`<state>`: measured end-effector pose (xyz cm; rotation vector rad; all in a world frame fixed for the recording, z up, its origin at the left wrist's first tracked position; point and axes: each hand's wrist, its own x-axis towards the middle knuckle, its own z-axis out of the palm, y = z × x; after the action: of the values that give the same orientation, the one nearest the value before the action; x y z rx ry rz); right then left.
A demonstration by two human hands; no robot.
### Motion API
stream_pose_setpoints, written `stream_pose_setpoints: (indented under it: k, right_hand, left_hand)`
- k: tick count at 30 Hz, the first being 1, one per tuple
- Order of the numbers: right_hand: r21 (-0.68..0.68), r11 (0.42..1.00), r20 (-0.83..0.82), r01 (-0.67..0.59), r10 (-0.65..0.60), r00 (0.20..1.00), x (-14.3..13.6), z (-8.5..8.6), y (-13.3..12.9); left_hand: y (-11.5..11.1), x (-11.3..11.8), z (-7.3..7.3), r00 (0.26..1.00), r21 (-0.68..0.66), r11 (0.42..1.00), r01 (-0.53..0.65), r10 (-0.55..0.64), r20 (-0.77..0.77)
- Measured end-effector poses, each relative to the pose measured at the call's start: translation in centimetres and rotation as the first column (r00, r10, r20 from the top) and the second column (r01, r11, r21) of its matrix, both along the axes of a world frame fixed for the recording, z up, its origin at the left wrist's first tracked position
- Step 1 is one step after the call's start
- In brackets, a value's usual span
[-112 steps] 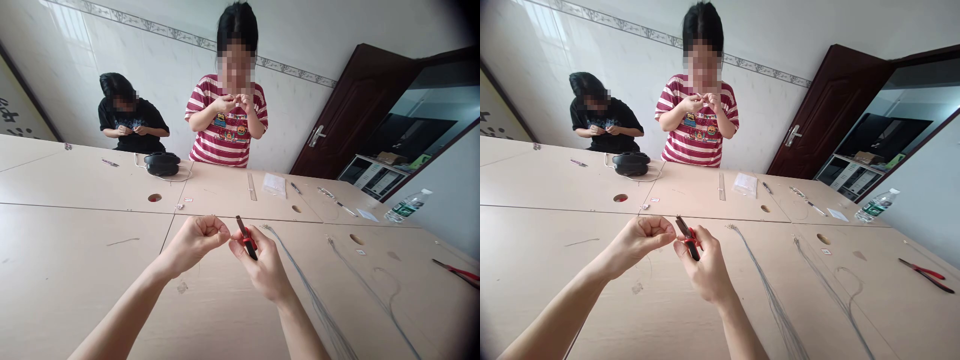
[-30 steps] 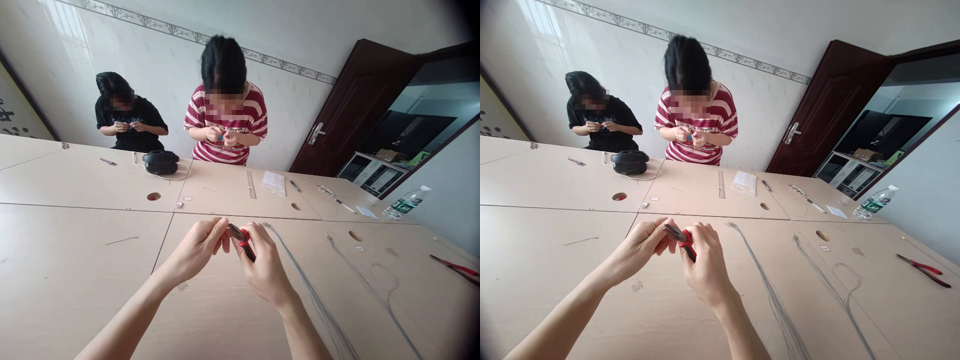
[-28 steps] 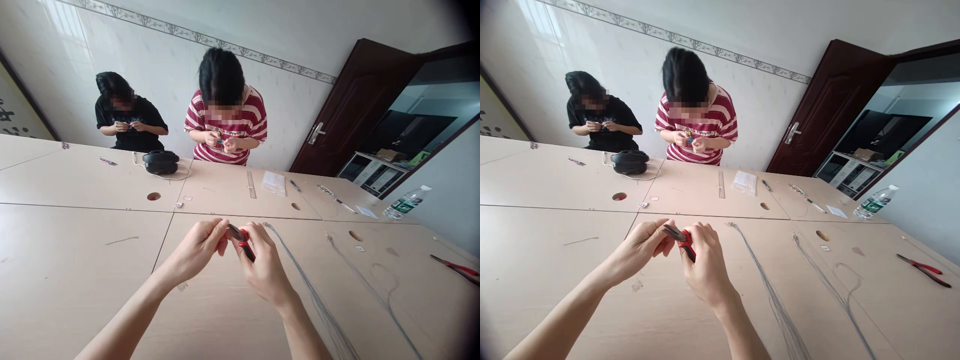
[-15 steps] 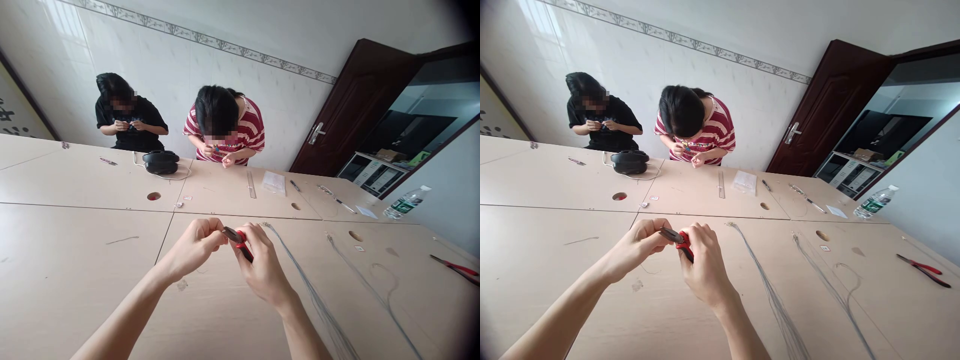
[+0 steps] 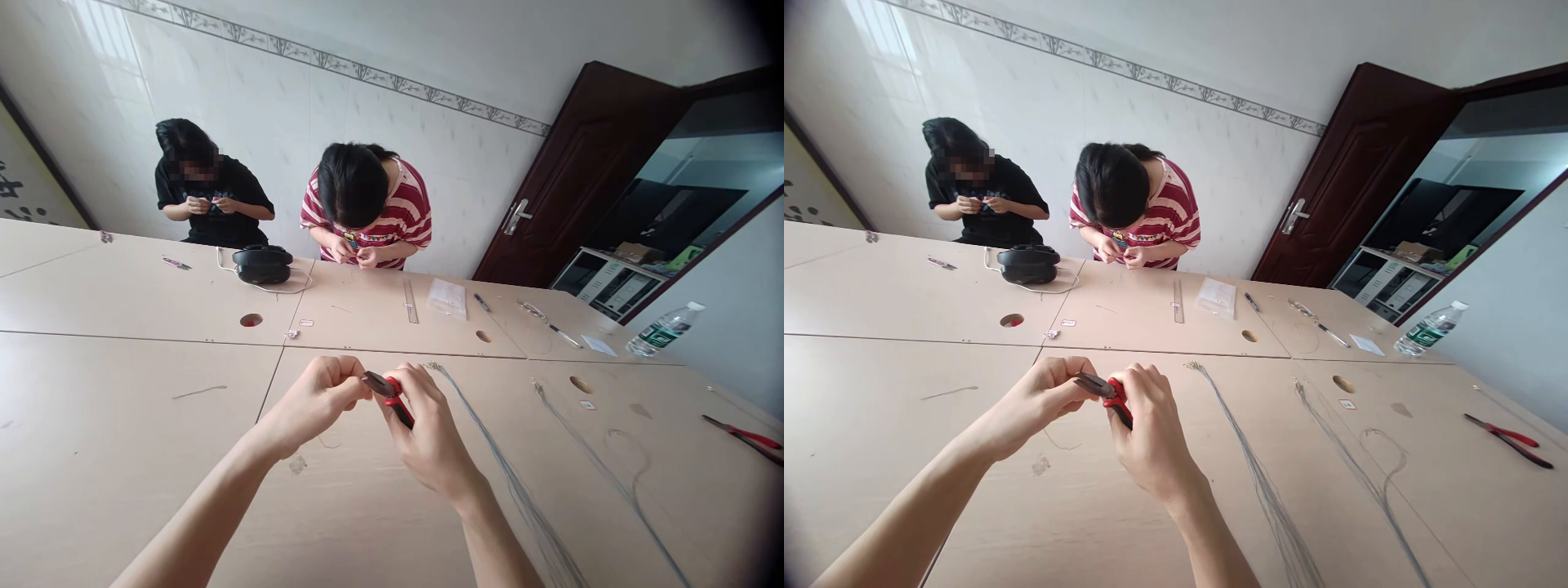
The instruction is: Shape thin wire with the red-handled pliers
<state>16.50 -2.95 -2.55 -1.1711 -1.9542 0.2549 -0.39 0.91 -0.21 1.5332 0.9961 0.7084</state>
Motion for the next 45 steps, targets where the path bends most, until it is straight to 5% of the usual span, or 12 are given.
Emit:
stream_pose_setpoints:
  k: [22, 36, 45]
  right_hand:
    - [0.006, 1.000, -0.053, -0.002, 0.003, 0.999, 0.3, -0.1, 0.2]
    - [0.017, 0.973, 0.018, 0.232, -0.232, 0.972, 0.7, -2.1, 1.6]
    - [-0.019, 0.966, 0.117, 0.256, -0.252, 0.961, 0.1, -2.1, 1.5]
  left_hand:
    - [0.2, 0.2, -0.2, 0.989, -0.104, 0.993, 0.062, -0.047, 0.143]
    - [1.5, -0.5, -0.6, 0.947, -0.141, 0.960, -0.243, 0.266, 0.181]
    - [1.4, -0.2, -1.2, 0.941, -0.067, 0.957, -0.282, 0.290, 0.174]
